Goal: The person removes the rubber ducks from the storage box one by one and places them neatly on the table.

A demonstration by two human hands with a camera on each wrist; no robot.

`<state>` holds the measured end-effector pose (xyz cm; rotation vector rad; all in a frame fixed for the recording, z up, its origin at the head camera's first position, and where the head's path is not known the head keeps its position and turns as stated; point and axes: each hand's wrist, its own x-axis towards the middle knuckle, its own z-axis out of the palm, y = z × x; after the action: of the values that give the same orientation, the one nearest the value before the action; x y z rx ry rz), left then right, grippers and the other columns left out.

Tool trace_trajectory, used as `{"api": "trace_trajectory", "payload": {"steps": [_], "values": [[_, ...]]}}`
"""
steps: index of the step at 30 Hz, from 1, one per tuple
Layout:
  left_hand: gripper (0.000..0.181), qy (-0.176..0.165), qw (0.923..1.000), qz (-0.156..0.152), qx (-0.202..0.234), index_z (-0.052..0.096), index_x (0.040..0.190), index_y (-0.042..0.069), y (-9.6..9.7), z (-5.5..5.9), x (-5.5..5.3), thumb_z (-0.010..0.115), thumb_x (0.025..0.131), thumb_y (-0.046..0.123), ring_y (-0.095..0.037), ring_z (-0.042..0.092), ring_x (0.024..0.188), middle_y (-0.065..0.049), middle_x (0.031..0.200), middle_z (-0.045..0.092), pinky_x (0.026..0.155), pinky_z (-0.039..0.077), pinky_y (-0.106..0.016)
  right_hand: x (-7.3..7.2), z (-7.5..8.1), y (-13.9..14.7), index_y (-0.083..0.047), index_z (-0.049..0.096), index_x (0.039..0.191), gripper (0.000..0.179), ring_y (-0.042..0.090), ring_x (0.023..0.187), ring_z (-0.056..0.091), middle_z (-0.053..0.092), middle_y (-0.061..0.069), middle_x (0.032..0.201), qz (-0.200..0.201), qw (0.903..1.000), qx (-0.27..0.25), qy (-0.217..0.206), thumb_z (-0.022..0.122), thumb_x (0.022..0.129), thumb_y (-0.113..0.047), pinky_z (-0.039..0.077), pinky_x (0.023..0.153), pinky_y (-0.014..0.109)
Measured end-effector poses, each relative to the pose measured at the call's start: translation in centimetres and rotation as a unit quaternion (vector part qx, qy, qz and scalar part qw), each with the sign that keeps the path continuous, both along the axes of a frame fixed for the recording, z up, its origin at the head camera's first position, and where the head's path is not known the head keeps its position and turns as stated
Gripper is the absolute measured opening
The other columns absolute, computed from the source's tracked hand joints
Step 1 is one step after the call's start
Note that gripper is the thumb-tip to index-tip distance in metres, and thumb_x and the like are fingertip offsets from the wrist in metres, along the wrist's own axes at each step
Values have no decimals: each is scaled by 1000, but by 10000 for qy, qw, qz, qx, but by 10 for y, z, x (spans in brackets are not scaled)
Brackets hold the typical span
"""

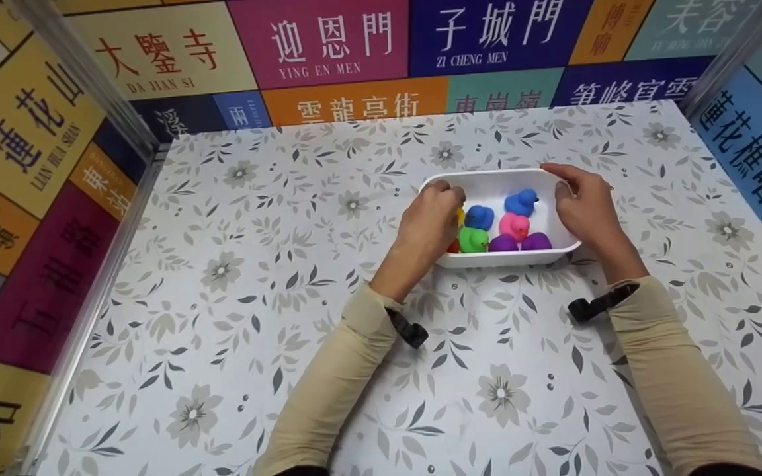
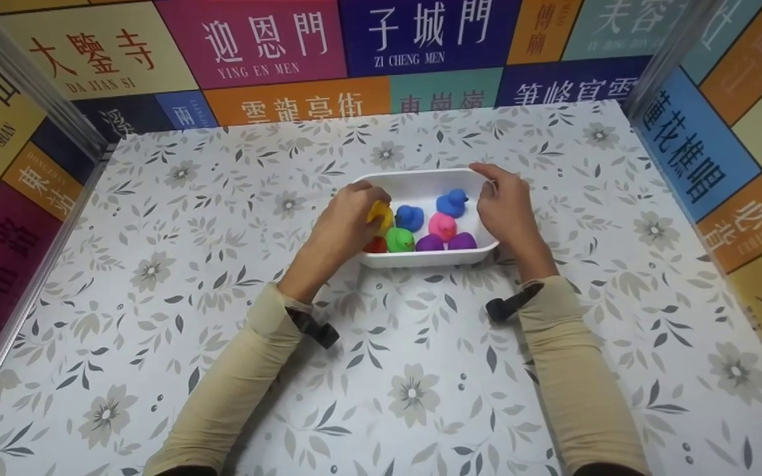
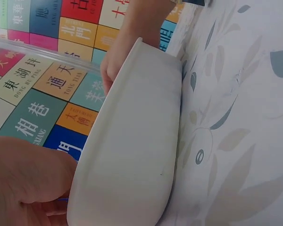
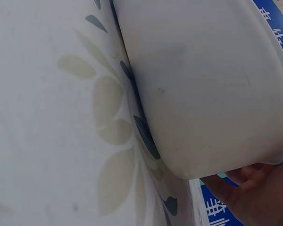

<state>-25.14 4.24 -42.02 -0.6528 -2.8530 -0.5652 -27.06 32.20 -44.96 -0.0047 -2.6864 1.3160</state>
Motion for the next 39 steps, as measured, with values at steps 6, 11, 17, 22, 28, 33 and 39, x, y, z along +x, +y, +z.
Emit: {"api": "trace_trajectory", "payload": {"steps": [6,11,17,22,28,33,39], "values": [[30,-224,9980,-393,439,79,125,5,-8,1,-3,70,97,-2,-23,69,112,-12,125,71,101,60,-30,-2,1,0,-16,63,153,48,31,144,57,62,12,157,-63,9999,99,-77,42,110,-10,45,124,49],[31,-361,9964,-604,480,77,129,4,-13,0,-2,70,99,1,-26,66,116,-14,129,69,105,58,-30,-2,1,1,-15,62,154,49,32,145,57,62,13,157,-31,9999,73,-126,41,110,-9,46,124,50],[34,-666,9926,-695,743,74,133,7,-14,1,-1,68,100,0,-25,64,121,-13,138,64,112,55,-29,-2,0,1,-15,63,153,49,31,146,56,62,13,157,-13,9999,46,-104,41,110,-9,44,125,49],[33,-787,9892,-822,922,75,130,8,-15,2,1,70,99,-1,-25,64,124,-13,136,65,113,54,-30,-1,-1,1,-15,63,153,48,30,147,55,62,13,157,-20,10000,41,-73,40,110,-10,41,126,48],[23,-740,9874,-975,999,77,125,8,-17,2,0,73,103,15,-22,65,115,-10,124,72,101,58,-26,-1,0,0,-15,62,153,48,29,155,49,60,11,159,5,10000,-6,-80,41,111,-10,33,132,51],[20,-631,9863,-1062,1094,79,121,9,-18,4,0,71,105,18,-21,65,110,-9,119,74,98,57,-26,-2,0,1,-16,63,153,48,29,153,51,60,10,159,5,9999,59,-111,42,111,-10,36,131,51],[18,-589,9836,-1072,1329,79,118,8,-24,14,-1,70,103,14,-22,68,116,-8,122,76,106,56,-26,-3,0,2,-18,64,153,48,29,142,58,62,10,157,-18,9998,153,-132,43,111,-9,47,122,49]]}}
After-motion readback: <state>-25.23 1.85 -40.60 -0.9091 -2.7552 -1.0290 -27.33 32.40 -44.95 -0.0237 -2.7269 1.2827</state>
